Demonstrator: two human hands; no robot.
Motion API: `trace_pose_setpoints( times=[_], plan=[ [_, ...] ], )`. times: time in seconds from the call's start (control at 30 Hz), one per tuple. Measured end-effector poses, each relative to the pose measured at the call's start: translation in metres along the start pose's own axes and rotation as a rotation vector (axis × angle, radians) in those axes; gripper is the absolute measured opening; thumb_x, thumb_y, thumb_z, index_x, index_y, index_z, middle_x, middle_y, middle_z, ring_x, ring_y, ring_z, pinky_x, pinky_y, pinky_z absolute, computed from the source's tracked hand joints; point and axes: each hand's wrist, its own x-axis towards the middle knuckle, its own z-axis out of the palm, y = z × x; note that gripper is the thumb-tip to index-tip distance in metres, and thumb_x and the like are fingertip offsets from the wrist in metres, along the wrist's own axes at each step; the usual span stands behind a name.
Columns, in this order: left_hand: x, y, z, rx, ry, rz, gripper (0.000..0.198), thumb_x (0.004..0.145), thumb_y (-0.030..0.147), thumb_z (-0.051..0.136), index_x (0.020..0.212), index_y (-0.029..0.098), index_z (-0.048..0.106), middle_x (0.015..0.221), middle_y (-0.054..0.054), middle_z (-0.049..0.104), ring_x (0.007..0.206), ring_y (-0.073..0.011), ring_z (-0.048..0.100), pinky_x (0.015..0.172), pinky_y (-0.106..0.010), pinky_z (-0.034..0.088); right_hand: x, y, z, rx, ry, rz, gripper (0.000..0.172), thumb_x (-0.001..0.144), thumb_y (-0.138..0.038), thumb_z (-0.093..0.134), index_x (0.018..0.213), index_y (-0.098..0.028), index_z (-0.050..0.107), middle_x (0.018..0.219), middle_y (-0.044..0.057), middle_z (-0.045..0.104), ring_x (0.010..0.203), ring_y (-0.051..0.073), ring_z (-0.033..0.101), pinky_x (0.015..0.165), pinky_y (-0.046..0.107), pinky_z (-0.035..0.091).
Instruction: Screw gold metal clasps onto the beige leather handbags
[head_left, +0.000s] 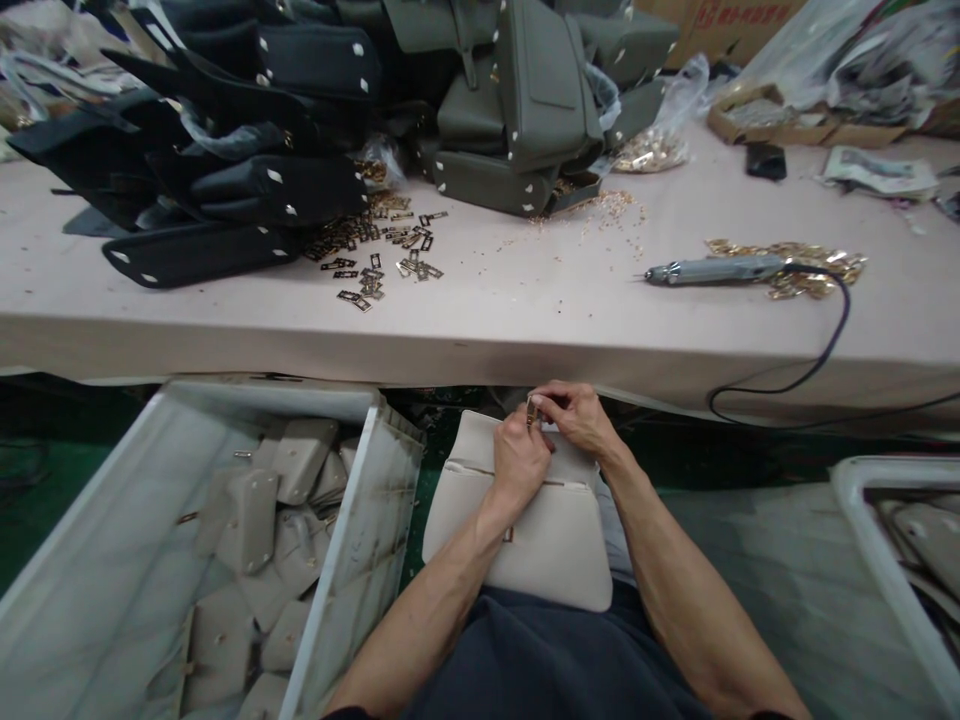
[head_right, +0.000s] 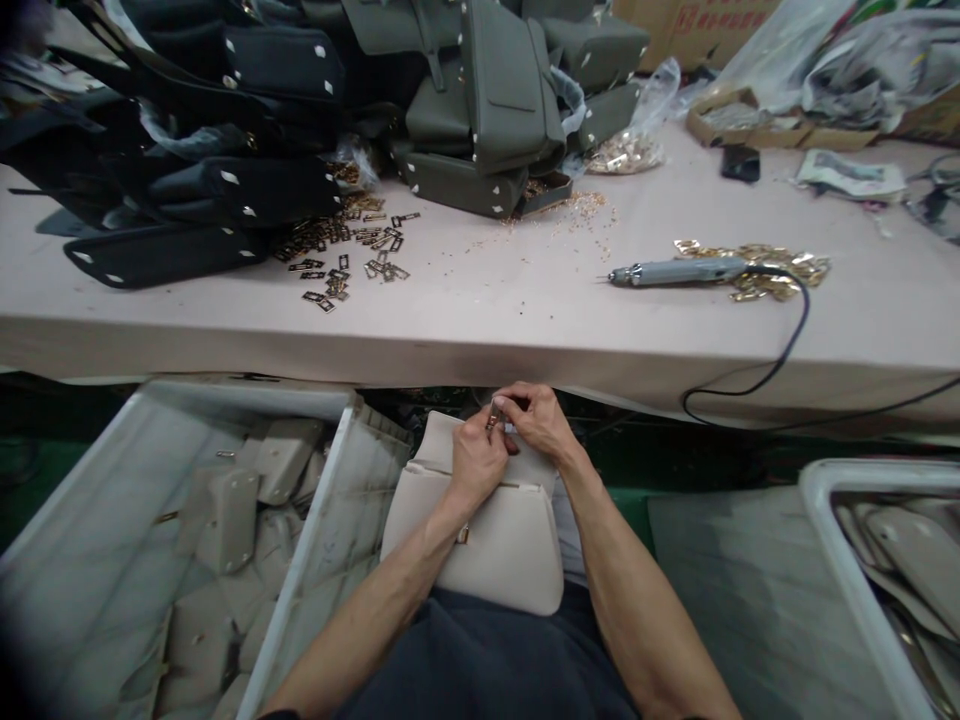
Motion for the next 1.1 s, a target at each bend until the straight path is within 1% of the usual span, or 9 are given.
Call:
trace_pose_setpoints(
  times=[0.17,0.23,0.3,0.37,0.47,0.6,0.73,0.87,1.1],
  plan=[
    [-0.001,0.004,0.004,0.084,0.025,-0.008,0.027,0.094,0.012,0.049,0.112,0.017,0.068,0.086,-0.012,0.075,0.087,-0.0276,0.073,0.087,-0.037,0.054,-0.001,-0.002,-0.001,-0.006,-0.005,-0.006,0.029,0.094,-0.042,0.064,0.096,-0.017,0.081,0.082,0.007,0.069,0.071,0.018,0.062,0.067,0.031,0.049],
    [-0.001,0.005,0.005,0.134,0.032,0.01,0.028,0.095,0.011,0.046,0.112,0.015,0.068,0.087,-0.013,0.074,0.09,-0.0286,0.072,0.087,-0.038,0.054,-0.001,0.001,-0.004,0.059,-0.063,-0.003,0.031,0.094,-0.043,0.065,0.104,-0.018,0.08,0.087,0.007,0.069,0.069,0.017,0.062,0.067,0.031,0.05],
    [-0.002,0.006,0.005,0.168,0.034,0.022,0.027,0.095,0.01,0.044,0.108,0.014,0.067,0.09,-0.015,0.073,0.091,-0.0295,0.072,0.087,-0.039,0.053,0.0,0.004,-0.01,0.16,-0.155,-0.005,0.033,0.093,-0.043,0.067,0.113,-0.019,0.079,0.094,0.007,0.069,0.07,0.016,0.063,0.068,0.031,0.053],
    [-0.002,0.007,0.005,0.176,0.028,0.028,0.027,0.095,0.01,0.042,0.105,0.014,0.067,0.094,-0.017,0.073,0.091,-0.0308,0.071,0.086,-0.041,0.053,0.002,0.006,-0.015,0.259,-0.241,-0.006,0.036,0.091,-0.044,0.07,0.116,-0.02,0.078,0.098,0.007,0.069,0.073,0.017,0.065,0.071,0.032,0.054],
    [-0.001,0.009,0.004,0.17,0.005,0.028,0.027,0.095,0.009,0.041,0.105,0.013,0.067,0.097,-0.019,0.073,0.094,-0.0329,0.07,0.087,-0.044,0.052,0.007,0.005,-0.022,0.319,-0.308,0.018,0.037,0.089,-0.045,0.074,0.113,-0.018,0.078,0.096,0.007,0.068,0.076,0.018,0.065,0.071,0.032,0.055],
    [-0.001,0.009,0.005,0.187,-0.009,0.005,0.027,0.094,0.009,0.043,0.107,0.013,0.067,0.094,-0.017,0.073,0.093,-0.032,0.071,0.088,-0.042,0.052,0.013,0.003,-0.025,0.333,-0.352,0.049,0.036,0.087,-0.046,0.076,0.108,-0.017,0.078,0.097,0.008,0.07,0.081,0.019,0.066,0.07,0.03,0.054],
    [-0.001,0.009,0.007,0.176,-0.006,0.005,0.028,0.092,0.007,0.043,0.108,0.012,0.066,0.094,-0.017,0.074,0.093,-0.0313,0.071,0.089,-0.042,0.052,0.015,0.002,-0.026,0.346,-0.388,0.063,0.038,0.085,-0.049,0.076,0.104,-0.016,0.078,0.093,0.008,0.07,0.079,0.019,0.066,0.073,0.031,0.054],
    [-0.001,0.007,0.008,0.092,-0.008,0.008,0.027,0.09,0.006,0.045,0.104,0.014,0.067,0.09,-0.015,0.074,0.09,-0.0301,0.072,0.09,-0.042,0.053,0.018,0.0,-0.03,0.321,-0.438,0.099,0.042,0.082,-0.053,0.078,0.1,-0.015,0.077,0.089,0.008,0.07,0.077,0.019,0.064,0.072,0.031,0.055],
    [-0.002,0.004,0.009,-0.072,-0.006,-0.036,0.022,0.088,0.007,0.051,0.096,0.018,0.068,0.076,-0.009,0.072,0.084,-0.0271,0.072,0.094,-0.04,0.053,0.03,-0.002,-0.036,0.393,-0.56,0.148,0.044,0.076,-0.054,0.083,0.096,-0.015,0.078,0.087,0.007,0.071,0.073,0.018,0.064,0.067,0.029,0.055]
  ],
)
